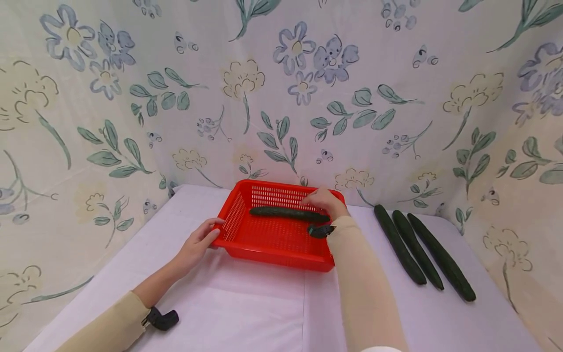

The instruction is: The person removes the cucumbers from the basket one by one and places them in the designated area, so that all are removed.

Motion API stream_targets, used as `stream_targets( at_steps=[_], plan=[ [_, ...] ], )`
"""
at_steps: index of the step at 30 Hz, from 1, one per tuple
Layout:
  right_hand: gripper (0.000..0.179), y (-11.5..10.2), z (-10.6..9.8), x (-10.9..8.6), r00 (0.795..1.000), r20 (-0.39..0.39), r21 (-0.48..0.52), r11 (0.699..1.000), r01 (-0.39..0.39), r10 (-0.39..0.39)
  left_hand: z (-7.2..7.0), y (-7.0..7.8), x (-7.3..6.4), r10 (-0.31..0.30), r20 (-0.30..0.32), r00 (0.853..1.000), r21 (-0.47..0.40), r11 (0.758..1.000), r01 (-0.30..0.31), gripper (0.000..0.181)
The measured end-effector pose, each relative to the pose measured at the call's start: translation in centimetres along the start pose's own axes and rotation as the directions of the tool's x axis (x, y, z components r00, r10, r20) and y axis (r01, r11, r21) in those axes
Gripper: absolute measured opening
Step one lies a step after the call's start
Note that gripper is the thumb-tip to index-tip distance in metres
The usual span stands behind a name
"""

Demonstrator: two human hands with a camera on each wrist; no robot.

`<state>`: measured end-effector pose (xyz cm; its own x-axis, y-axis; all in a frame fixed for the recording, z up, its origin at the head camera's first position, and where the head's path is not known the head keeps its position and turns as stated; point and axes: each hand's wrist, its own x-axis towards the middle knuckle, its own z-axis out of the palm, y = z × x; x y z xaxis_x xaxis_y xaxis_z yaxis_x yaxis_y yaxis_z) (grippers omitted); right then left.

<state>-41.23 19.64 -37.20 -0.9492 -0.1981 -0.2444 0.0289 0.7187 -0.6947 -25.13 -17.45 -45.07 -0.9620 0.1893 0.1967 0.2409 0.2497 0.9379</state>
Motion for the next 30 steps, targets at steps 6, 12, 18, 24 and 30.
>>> stream_targets(
  at_steps=[6, 12, 18, 24, 30],
  plan=[
    [0.031, 0.7, 0.8, 0.3, 0.998, 0.000, 0.027, 0.998, -0.059, 0.059, 0.1, 0.0, -0.1, -0.017, -0.006, 1.000, 0.002, 1.000, 0.017, 0.037],
    [0.026, 1.1, 1.4, 0.7, 0.997, -0.011, 0.008, 0.997, -0.080, 0.080, 0.2, 0.0, -0.1, -0.014, -0.004, 1.000, 0.002, 1.000, 0.014, 0.038],
    [0.019, 1.2, 1.6, 1.1, 0.997, -0.022, -0.015, 0.997, -0.079, 0.079, 0.1, 0.0, 0.0, -0.014, -0.014, 1.000, 0.004, 1.000, 0.014, 0.037],
    [0.018, 1.3, 1.5, 1.3, 0.998, -0.033, -0.043, 0.998, -0.053, 0.051, 0.3, 0.2, 0.1, -0.011, -0.002, 1.000, 0.001, 1.000, 0.011, 0.037],
    [0.030, 1.8, 2.0, 1.4, 1.000, 0.007, -0.048, 0.999, 0.004, -0.003, 0.1, 0.2, 0.0, -0.016, -0.001, 1.000, -0.003, 1.000, 0.016, 0.037]
  ],
)
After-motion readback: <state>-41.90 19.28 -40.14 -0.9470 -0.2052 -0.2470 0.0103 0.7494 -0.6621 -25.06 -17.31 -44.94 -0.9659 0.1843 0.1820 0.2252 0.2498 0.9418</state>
